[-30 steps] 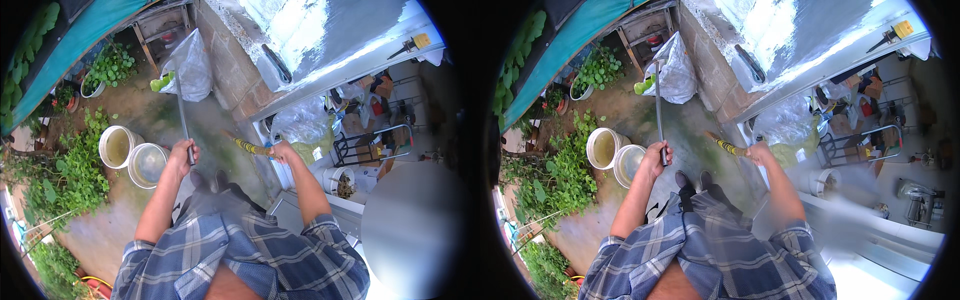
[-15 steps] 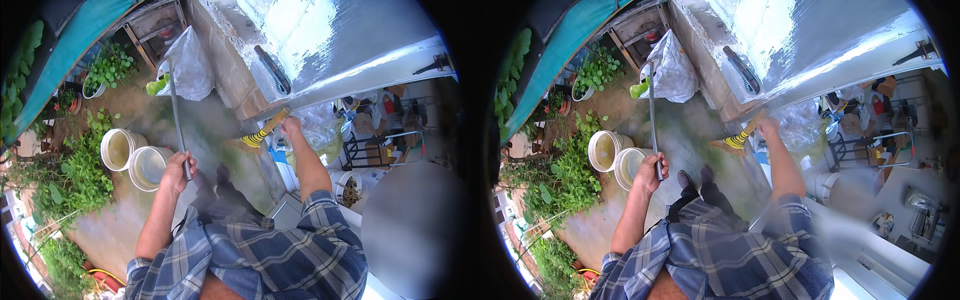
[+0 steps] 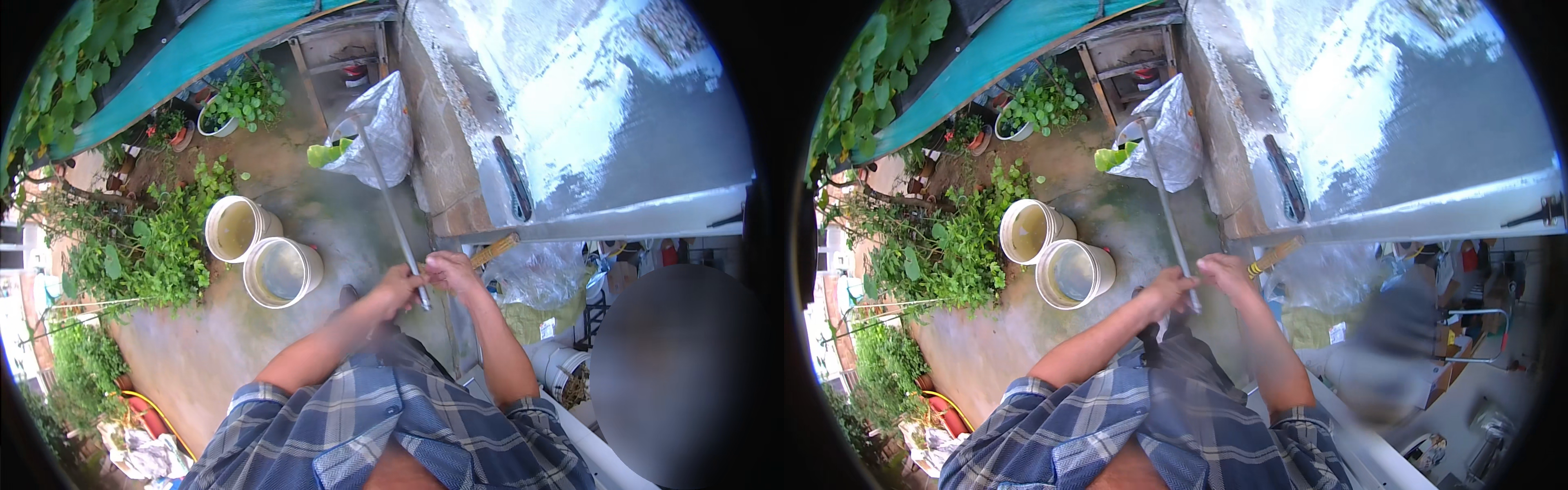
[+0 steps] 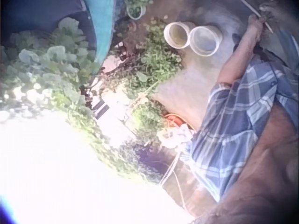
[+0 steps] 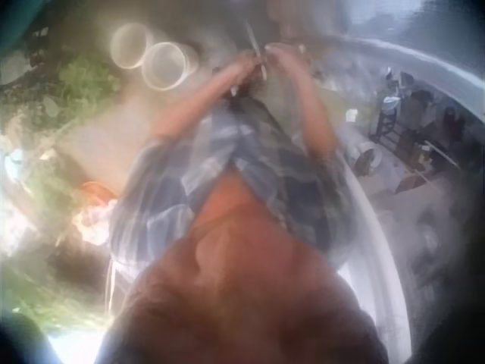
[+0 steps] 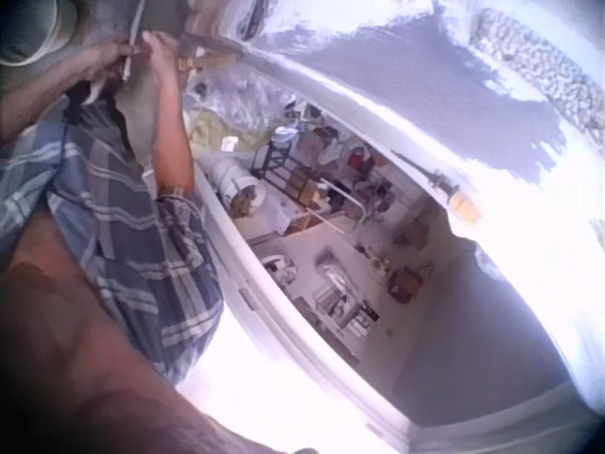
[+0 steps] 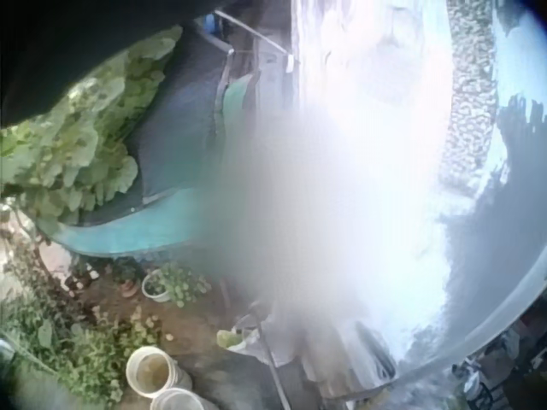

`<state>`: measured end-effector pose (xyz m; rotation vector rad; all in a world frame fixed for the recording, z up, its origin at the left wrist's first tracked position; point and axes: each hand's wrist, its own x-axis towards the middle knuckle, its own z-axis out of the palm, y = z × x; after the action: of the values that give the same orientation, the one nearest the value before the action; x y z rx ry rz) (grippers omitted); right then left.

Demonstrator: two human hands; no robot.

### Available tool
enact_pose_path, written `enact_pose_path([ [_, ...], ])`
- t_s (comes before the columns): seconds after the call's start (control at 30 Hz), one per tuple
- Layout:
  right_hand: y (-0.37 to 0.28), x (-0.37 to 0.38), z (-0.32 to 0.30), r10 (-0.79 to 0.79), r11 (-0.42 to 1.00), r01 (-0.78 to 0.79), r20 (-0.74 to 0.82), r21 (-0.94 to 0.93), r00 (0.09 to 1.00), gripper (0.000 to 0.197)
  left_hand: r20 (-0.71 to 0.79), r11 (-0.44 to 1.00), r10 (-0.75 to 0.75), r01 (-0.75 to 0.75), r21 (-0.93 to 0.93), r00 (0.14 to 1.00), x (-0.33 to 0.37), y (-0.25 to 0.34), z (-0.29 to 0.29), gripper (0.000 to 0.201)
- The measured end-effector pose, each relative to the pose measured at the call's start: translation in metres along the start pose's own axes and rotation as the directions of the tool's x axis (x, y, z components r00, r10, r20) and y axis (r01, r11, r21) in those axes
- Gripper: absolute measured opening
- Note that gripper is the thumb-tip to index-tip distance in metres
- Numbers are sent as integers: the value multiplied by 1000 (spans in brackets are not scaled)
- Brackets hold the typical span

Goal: The person sweeps leaves from a concrete floor into a dustpan using a broom and empties them into a bag. The person then walks across a courtyard and picks up a pair of scissors from a clothesline.

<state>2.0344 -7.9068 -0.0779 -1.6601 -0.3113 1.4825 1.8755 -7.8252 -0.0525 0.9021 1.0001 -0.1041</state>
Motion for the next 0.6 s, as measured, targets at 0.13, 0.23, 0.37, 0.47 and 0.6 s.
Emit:
enact_pose_path([
  [0.13,-6,41,19,-89,884,82,8,-461,996,20,100,986,56,-71,149,993,18,-9,21,20],
  [0.23,14,62,23,-48,941,-1,-135,-339,990,15,377,912,89,-227,341,922,57,-23,-19,16],
  [0.37,25,48,20,164,974,-197,-256,-109,953,16,115,957,-35,0,290,993,123,-61,-139,18],
  [0.47,85,47,-15,-142,845,-19,-258,-535,956,18,-192,989,-63,35,-146,979,175,-96,-246,13],
  [0.6,24,27,33,192,934,-296,-419,-198,887,22,-346,934,-26,146,325,938,225,-109,-379,17],
])
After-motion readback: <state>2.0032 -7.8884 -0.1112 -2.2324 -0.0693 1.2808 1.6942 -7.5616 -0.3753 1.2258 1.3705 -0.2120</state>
